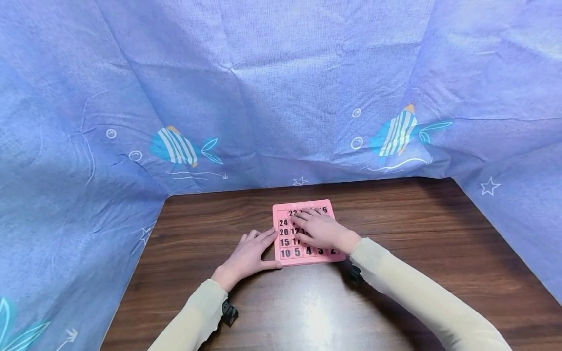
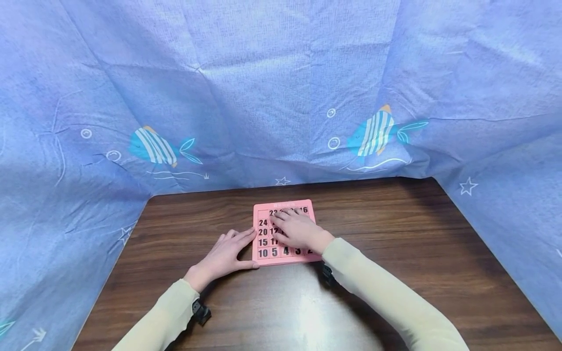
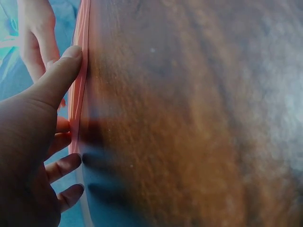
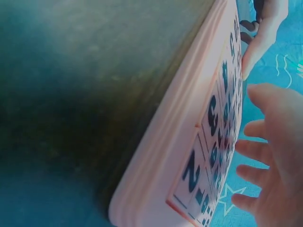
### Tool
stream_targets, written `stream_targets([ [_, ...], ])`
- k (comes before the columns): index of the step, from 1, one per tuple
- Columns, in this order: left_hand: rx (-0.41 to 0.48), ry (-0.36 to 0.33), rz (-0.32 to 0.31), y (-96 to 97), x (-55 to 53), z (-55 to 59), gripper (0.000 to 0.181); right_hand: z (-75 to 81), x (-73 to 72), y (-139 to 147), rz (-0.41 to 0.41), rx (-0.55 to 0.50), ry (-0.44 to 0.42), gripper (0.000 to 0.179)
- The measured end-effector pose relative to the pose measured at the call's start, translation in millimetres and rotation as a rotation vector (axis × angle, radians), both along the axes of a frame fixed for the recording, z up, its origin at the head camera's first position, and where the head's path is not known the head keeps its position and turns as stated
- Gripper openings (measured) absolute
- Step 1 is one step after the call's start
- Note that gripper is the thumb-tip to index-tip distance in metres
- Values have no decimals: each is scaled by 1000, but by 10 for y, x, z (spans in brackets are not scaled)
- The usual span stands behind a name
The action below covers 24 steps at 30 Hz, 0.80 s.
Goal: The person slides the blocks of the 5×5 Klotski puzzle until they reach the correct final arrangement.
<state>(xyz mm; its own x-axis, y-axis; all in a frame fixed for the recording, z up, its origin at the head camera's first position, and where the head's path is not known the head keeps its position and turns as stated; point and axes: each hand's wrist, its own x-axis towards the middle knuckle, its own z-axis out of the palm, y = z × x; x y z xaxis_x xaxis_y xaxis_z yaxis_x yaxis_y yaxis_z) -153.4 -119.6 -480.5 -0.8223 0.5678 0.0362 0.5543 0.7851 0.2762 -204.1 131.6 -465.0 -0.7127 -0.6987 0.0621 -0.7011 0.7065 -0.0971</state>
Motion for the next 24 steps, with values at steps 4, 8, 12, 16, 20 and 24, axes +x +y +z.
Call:
stream_targets([
  [4, 4, 6, -5, 0, 1, -9, 90, 19, 43, -5, 33, -45, 80, 44],
  [8, 6, 8, -3, 4, 2, -9, 90, 50, 66, -27, 42, -13, 108, 44],
  [12, 4, 3, -5, 5, 1, -20, 90, 47, 62, -53, 18, 61, 91, 47],
  [16, 2, -2, -6, 3, -3, -23, 90, 25, 29, -75, -18, 65, 85, 47],
  [20, 2, -6, -1, -3, -7, -14, 90, 4, -39, -108, -62, 63, 104, 48],
  [24, 2, -5, -5, -4, -9, -4, 91, 9, -111, -141, -101, 96, 94, 50],
])
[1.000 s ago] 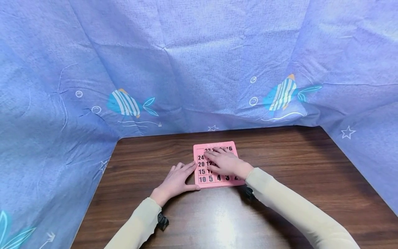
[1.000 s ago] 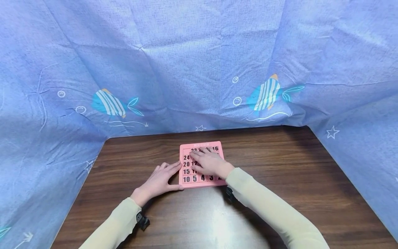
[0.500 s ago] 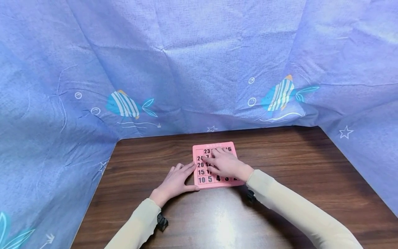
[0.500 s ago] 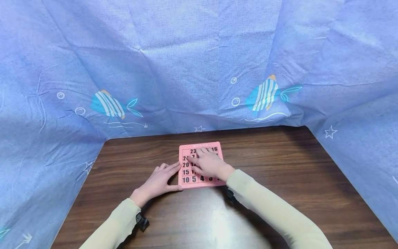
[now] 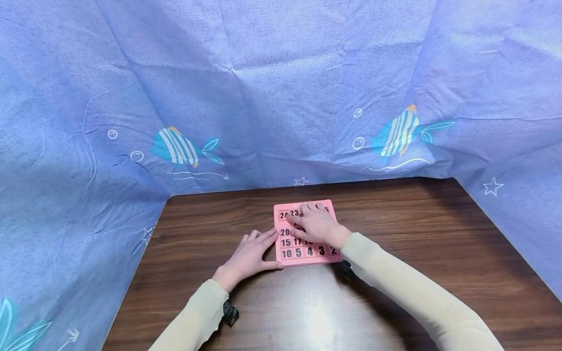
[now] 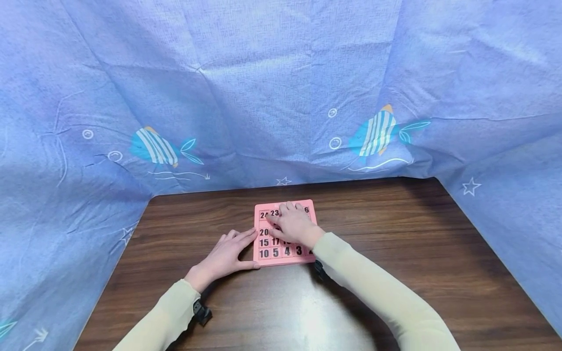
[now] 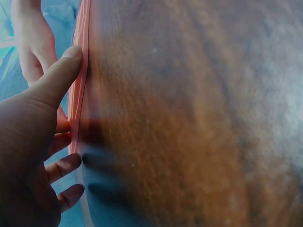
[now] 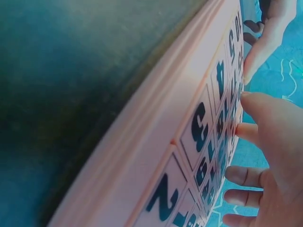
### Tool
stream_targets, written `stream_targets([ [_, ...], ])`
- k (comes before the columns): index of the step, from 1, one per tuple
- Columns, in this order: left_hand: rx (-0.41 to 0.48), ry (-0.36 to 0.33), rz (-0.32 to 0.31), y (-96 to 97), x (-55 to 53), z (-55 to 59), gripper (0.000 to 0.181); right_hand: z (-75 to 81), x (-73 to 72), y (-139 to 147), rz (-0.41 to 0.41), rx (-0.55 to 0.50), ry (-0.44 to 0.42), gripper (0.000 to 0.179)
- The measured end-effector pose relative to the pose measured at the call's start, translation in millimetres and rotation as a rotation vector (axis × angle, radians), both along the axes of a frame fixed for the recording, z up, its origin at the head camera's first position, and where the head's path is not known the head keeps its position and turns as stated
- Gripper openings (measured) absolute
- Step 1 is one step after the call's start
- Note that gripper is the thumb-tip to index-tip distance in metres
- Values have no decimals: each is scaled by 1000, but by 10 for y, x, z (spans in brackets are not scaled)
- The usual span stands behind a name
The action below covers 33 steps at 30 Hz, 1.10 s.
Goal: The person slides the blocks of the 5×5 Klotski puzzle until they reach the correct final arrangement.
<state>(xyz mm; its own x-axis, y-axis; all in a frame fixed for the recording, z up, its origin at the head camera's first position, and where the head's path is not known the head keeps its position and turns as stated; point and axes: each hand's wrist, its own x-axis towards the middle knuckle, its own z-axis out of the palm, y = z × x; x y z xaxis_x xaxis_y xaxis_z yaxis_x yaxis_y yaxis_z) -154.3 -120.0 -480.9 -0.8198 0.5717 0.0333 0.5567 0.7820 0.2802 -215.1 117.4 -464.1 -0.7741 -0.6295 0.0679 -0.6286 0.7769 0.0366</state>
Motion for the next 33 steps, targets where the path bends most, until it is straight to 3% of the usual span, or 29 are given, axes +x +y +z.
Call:
stream_targets([
  [7, -1, 13, 0, 12, -11, 8, 90, 26, -44, -3, -9, -18, -36, 49],
  [16, 5, 15, -6, 3, -14, 22, 91, 49, 192, 67, 192, -34, -10, 42],
  [20, 1, 22, -9, -9, -13, 24, 91, 41, 288, 87, 241, -21, 35, 42],
  [26, -4, 19, -11, -16, -16, 9, 92, 15, 309, 96, 194, -42, 3, 42],
  [33, -11, 13, -4, -3, -10, -17, 92, 28, 217, 68, 107, -31, -45, 43],
])
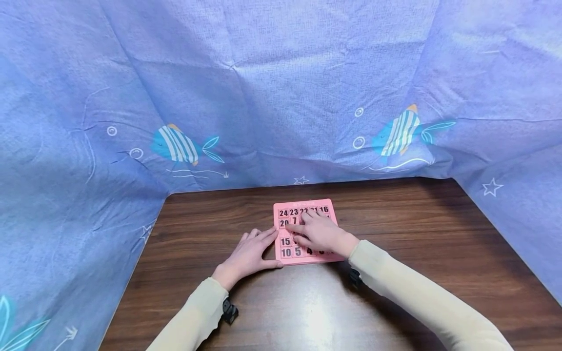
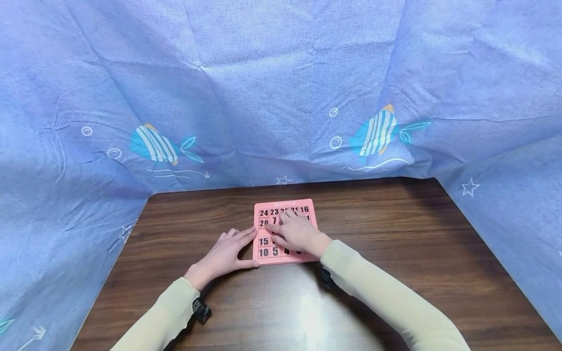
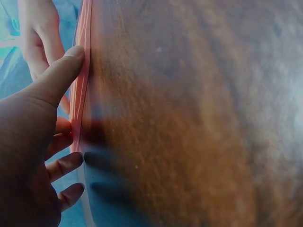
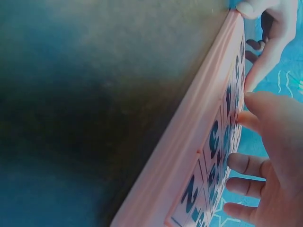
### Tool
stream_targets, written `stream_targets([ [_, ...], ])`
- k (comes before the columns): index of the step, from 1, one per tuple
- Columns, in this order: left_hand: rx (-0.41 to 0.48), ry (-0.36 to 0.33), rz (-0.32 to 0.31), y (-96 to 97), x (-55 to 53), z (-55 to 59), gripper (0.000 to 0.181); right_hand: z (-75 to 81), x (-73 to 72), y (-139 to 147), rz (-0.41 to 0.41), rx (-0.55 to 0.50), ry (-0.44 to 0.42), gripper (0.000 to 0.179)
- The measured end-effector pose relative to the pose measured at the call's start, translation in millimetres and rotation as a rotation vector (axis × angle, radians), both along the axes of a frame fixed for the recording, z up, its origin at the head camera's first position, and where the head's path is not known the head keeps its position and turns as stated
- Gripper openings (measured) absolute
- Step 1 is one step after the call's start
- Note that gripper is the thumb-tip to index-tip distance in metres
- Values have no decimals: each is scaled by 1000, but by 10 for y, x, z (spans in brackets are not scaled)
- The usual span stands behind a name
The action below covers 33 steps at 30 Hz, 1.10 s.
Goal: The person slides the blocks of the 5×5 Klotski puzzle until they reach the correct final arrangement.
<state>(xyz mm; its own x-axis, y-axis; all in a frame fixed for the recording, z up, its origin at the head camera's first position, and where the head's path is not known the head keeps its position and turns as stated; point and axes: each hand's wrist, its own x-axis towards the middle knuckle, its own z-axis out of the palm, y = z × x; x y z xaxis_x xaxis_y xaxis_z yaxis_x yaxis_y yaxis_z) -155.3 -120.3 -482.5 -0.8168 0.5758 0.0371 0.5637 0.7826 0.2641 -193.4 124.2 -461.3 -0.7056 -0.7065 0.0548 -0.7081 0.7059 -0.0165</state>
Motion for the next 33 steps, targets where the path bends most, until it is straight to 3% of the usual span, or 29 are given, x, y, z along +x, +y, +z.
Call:
stream_targets([
  [10, 7, -4, 2, 4, 6, -23, 92, 8, -39, -15, -20, 30, -19, 45],
  [25, 7, 6, 3, -6, -2, 6, 92, -21, 255, 58, 143, -17, 74, 41],
  [33, 9, 14, -6, -3, -5, 2, 91, -32, 216, 54, 80, -24, 52, 40],
])
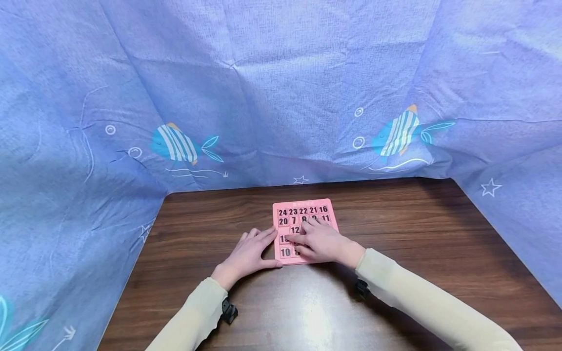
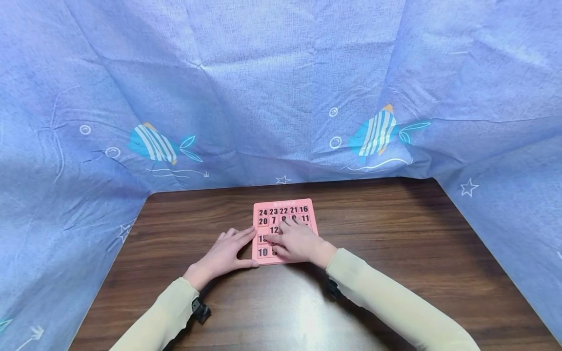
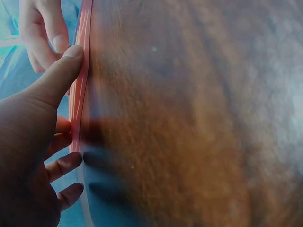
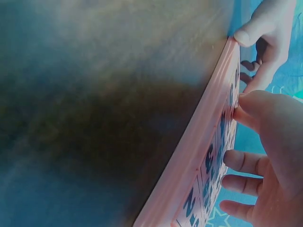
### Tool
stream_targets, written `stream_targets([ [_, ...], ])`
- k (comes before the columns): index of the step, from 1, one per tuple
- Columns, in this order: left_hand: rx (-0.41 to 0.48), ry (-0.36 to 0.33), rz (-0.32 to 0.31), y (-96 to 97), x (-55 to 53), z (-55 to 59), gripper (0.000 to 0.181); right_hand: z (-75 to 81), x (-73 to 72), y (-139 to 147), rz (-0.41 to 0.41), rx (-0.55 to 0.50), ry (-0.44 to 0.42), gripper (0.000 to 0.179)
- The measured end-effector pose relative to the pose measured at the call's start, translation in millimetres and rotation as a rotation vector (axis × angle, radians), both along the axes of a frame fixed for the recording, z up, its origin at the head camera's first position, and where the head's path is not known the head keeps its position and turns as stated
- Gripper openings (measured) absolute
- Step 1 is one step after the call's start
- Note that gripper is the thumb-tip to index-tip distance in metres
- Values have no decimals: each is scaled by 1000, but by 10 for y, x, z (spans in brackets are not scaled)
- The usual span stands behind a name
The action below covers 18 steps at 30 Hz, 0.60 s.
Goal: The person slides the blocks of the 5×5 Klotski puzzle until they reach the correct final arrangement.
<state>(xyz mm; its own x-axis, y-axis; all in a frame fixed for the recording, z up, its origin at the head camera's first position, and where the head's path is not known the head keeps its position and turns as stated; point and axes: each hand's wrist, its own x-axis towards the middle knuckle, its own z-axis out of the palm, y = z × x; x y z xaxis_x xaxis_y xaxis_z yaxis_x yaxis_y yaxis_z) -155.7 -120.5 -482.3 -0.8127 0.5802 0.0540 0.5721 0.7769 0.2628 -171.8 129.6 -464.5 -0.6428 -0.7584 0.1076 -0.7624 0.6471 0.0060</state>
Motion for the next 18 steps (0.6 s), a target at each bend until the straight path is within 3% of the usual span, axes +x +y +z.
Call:
stream_targets([
  [11, -11, 2, 4, -7, -4, -18, 92, 22, -155, -23, -40, 14, -42, 41],
  [18, -25, 5, 2, -13, -9, -23, 92, 11, -84, -18, -3, 23, -8, 43],
])
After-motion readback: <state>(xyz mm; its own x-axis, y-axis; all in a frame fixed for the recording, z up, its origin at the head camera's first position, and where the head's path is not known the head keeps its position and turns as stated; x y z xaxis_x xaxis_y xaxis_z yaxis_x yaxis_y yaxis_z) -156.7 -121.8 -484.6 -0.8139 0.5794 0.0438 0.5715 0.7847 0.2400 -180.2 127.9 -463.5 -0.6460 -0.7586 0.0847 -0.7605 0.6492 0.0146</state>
